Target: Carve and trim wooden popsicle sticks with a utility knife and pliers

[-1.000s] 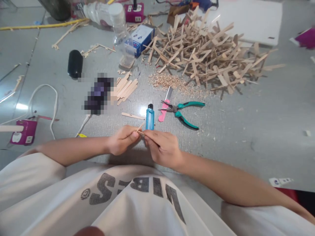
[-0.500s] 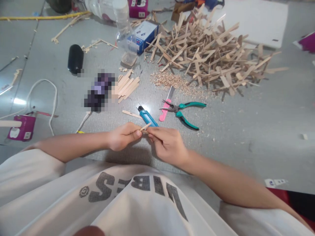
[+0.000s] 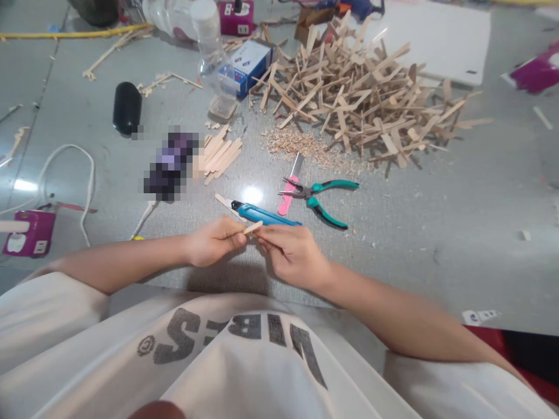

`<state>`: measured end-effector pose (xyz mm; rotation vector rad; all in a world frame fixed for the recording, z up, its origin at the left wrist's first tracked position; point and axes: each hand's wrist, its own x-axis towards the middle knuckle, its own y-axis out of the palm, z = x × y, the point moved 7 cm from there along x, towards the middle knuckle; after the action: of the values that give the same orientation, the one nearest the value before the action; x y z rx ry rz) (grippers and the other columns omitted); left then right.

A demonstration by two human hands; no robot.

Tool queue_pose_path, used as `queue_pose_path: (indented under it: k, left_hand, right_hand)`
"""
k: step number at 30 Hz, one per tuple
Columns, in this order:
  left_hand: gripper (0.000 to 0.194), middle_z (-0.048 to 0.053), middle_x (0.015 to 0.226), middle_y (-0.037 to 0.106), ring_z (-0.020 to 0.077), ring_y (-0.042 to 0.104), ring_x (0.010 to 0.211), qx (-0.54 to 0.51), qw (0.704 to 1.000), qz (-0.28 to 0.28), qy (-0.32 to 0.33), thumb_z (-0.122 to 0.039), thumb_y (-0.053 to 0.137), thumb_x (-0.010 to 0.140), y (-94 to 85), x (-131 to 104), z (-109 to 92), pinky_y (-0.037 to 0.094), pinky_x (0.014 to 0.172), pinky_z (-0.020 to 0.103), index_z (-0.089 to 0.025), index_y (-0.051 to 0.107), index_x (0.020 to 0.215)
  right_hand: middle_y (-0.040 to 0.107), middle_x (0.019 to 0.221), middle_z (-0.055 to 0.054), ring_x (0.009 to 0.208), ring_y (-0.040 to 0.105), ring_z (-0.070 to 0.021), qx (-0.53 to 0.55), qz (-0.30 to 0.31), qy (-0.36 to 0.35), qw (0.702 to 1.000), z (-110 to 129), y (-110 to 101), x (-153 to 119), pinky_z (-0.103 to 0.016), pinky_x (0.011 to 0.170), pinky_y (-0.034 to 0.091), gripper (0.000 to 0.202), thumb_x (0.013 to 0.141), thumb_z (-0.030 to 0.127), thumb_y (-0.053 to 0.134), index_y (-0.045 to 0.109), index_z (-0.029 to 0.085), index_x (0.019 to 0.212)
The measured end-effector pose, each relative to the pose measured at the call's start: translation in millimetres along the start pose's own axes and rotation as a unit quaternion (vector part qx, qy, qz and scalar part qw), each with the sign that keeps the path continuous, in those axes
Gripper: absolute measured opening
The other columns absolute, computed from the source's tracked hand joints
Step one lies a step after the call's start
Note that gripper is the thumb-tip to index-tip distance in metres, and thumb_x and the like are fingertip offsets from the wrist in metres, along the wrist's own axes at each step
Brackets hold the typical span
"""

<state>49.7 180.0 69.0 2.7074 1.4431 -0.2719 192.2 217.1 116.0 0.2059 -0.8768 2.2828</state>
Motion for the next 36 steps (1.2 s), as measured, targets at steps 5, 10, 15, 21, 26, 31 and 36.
queue_pose_path:
  k: [5,10,15,21,26,31,36]
  left_hand:
    - [0.092,-0.001,0.078,0.054,0.0136,0.044,0.07,-0.019,0.999,-0.031,-0.006,-0.1,0.039,0.103,1.2,2,1,0.039,0.069,0.03,-0.014,0.071,0.101]
    - [0.066,-0.003,0.075,0.051,0.0117,0.044,0.068,-0.08,0.992,-0.067,0.073,-0.078,0.049,0.114,1.2,1,-3,0.038,0.067,0.028,-0.02,0.057,0.084]
    - [0.066,-0.006,0.071,0.044,0.0099,0.036,0.062,-0.098,0.993,-0.062,0.039,-0.08,0.049,0.114,1.1,-2,5,0.033,0.06,0.028,-0.021,0.05,0.083]
    - [0.063,-0.005,0.071,0.048,0.0107,0.042,0.063,-0.096,0.99,-0.099,0.033,-0.075,0.051,0.115,-2.3,-4,-2,0.035,0.061,0.028,-0.019,0.058,0.088]
    - [0.055,-0.01,0.063,0.042,0.0086,0.034,0.054,-0.164,0.976,-0.139,0.043,-0.071,0.06,0.114,-0.8,-4,8,0.03,0.052,0.025,-0.017,0.063,0.103]
    - [0.056,-0.01,0.056,0.05,0.0084,0.044,0.05,-0.204,0.969,-0.142,-0.002,-0.072,0.071,0.108,2.4,-6,18,0.032,0.05,0.022,-0.016,0.067,0.108]
    - [0.047,-0.003,0.06,0.068,0.0072,0.046,0.047,-0.185,0.971,-0.146,-0.032,-0.061,0.071,0.11,0.5,-8,12,0.034,0.05,0.021,-0.015,0.071,0.108]
  right_hand:
    - [0.077,0.077,-0.001,0.062,0.073,-0.0137,-0.038,-0.026,-0.012,0.999,3,-4,-1,-0.022,0.062,0.058,0.023,0.114,0.013,0.055,0.075,0.021,0.106]
    - [0.072,0.072,0.006,0.06,0.069,-0.0098,0.007,-0.029,0.047,0.998,-1,-1,0,-0.018,0.063,0.054,0.02,0.113,0.009,0.056,0.071,0.021,0.108]
    - [0.073,0.073,0.005,0.059,0.068,-0.0098,0.02,-0.024,0.046,0.998,-5,0,-2,-0.019,0.062,0.053,0.018,0.115,0.012,0.057,0.072,0.02,0.111]
    - [0.074,0.072,0.003,0.055,0.067,-0.0121,0.036,-0.025,0.065,0.997,-13,0,-8,-0.022,0.057,0.051,0.015,0.117,0.021,0.059,0.073,0.021,0.113]
    - [0.074,0.075,0.001,0.056,0.065,-0.0117,0.044,-0.047,0.096,0.993,-19,-4,-9,-0.023,0.056,0.049,0.013,0.115,0.017,0.06,0.072,0.02,0.112]
    - [0.067,0.068,0.004,0.051,0.057,-0.01,0.068,-0.058,0.129,0.988,-25,-6,-7,-0.022,0.05,0.039,0.011,0.112,0.016,0.063,0.072,0.019,0.106]
    - [0.065,0.065,0.003,0.051,0.056,-0.0106,0.085,-0.047,0.154,0.983,-29,-6,-7,-0.023,0.049,0.039,0.012,0.111,0.019,0.064,0.075,0.017,0.104]
